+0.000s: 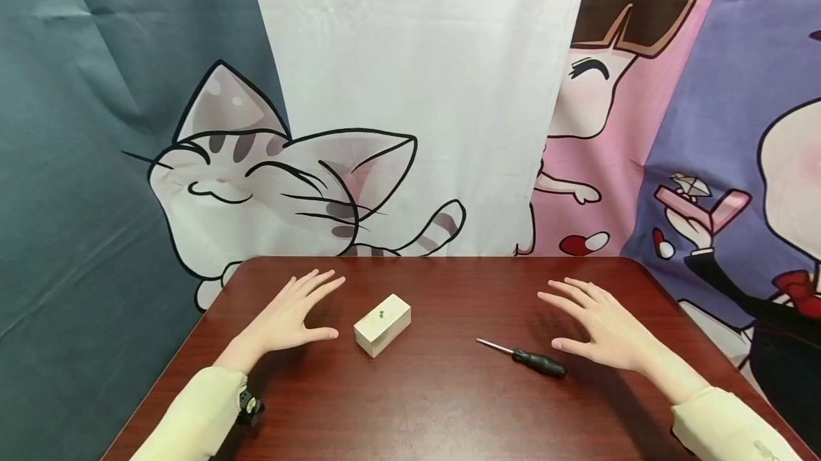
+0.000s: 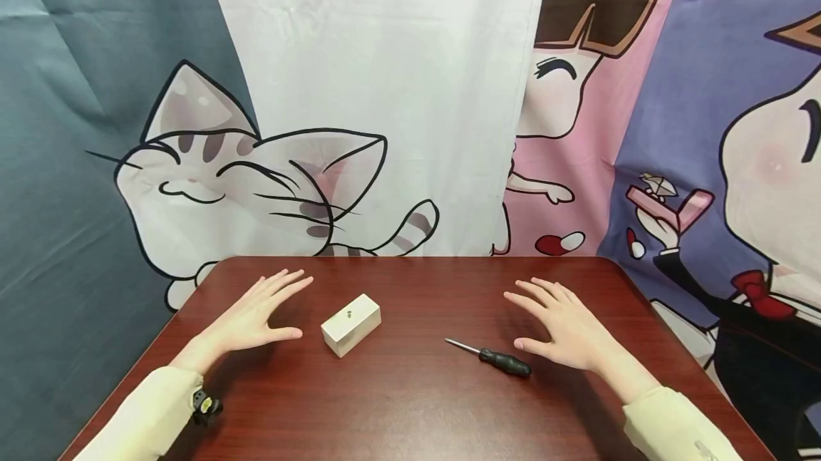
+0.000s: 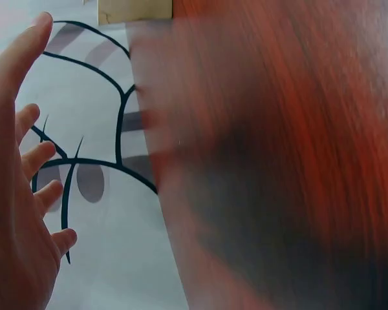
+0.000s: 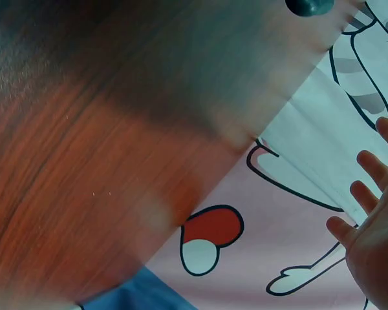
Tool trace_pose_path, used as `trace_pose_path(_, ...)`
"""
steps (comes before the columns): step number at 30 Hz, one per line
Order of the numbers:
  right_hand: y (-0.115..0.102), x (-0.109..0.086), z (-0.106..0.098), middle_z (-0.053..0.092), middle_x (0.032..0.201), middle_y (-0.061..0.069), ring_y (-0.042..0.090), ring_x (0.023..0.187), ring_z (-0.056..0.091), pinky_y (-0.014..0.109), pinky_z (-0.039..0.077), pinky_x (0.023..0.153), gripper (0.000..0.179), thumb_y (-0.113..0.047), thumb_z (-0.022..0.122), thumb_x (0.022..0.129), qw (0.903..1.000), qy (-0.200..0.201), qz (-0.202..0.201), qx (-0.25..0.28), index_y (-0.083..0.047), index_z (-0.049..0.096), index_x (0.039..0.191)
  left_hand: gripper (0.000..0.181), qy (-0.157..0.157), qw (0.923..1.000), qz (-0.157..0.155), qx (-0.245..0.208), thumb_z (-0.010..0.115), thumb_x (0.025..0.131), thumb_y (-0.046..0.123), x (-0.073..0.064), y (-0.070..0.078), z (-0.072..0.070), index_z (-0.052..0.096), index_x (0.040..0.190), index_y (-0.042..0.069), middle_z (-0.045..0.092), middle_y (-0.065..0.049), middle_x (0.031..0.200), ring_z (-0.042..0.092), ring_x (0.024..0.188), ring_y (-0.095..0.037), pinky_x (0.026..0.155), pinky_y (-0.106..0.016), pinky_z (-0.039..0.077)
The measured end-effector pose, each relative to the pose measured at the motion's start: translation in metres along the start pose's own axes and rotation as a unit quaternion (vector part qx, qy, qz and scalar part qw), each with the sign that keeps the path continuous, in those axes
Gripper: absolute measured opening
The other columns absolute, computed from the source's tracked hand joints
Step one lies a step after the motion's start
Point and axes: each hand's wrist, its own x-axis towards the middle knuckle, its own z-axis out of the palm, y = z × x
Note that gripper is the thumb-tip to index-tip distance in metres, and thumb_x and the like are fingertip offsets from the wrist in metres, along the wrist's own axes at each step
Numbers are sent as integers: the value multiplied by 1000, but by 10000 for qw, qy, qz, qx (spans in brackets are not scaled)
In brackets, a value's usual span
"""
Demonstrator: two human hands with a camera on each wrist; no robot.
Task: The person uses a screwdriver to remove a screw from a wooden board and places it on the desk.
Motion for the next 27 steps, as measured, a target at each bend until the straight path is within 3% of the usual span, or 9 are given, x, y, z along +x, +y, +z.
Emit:
trace_pose_path(5, -4, -1, 4, 53, 146, 5, 30, 136, 42, 11, -11, 117, 82, -50, 81, 74, 10000, -12, -92, 7, -32, 47, 147, 88, 29, 9999, 72, -66, 75, 79, 56, 1, 9, 4, 38, 153, 26, 39, -5, 158, 35, 146, -39, 113, -68, 27)
trace_pose_path(8, -7, -2, 6, 53, 146, 3, 30, 136, 42, 27, 7, 123, 81, -47, 81, 74, 9999, -67, -130, 41, -33, 47, 146, 88, 46, 9999, 112, -121, 75, 79, 57, 3, 13, 8, 39, 152, 25, 41, -6, 156, 37, 145, -37, 113, -66, 30)
trace_pose_path(11, -9, -3, 9, 52, 147, 1, 30, 136, 42, 45, 26, 111, 79, -45, 80, 76, 9996, -167, -204, 130, -33, 47, 146, 87, 65, 9995, 91, -301, 75, 79, 56, 3, 16, 12, 40, 152, 25, 43, -6, 155, 41, 142, -34, 111, -61, 36)
trace_pose_path(13, -11, -3, 11, 51, 148, 0, 29, 136, 42, 50, 32, 104, 78, -44, 80, 77, 9992, -242, -217, 212, -33, 47, 146, 86, 63, 9992, 34, -405, 75, 79, 57, 3, 18, 15, 41, 151, 25, 44, -6, 154, 44, 140, -31, 109, -56, 41)
trace_pose_path(17, -14, -3, 16, 51, 149, -1, 27, 135, 43, 53, 36, 102, 77, -44, 79, 78, 9986, -352, -166, 349, -34, 46, 147, 85, -87, 9979, -182, -620, 75, 79, 58, 5, 23, 19, 41, 151, 28, 44, -3, 153, 46, 138, -27, 105, -52, 45)
trace_pose_path(27, -19, -9, 27, 52, 147, -3, 22, 131, 45, 51, 43, 97, 72, -48, 78, 79, 9978, -327, -338, 472, -34, 50, 144, 81, -289, 9964, -309, -739, 73, 80, 60, 8, 32, 28, 43, 149, 29, 49, 1, 147, 51, 132, -23, 100, -50, 49)
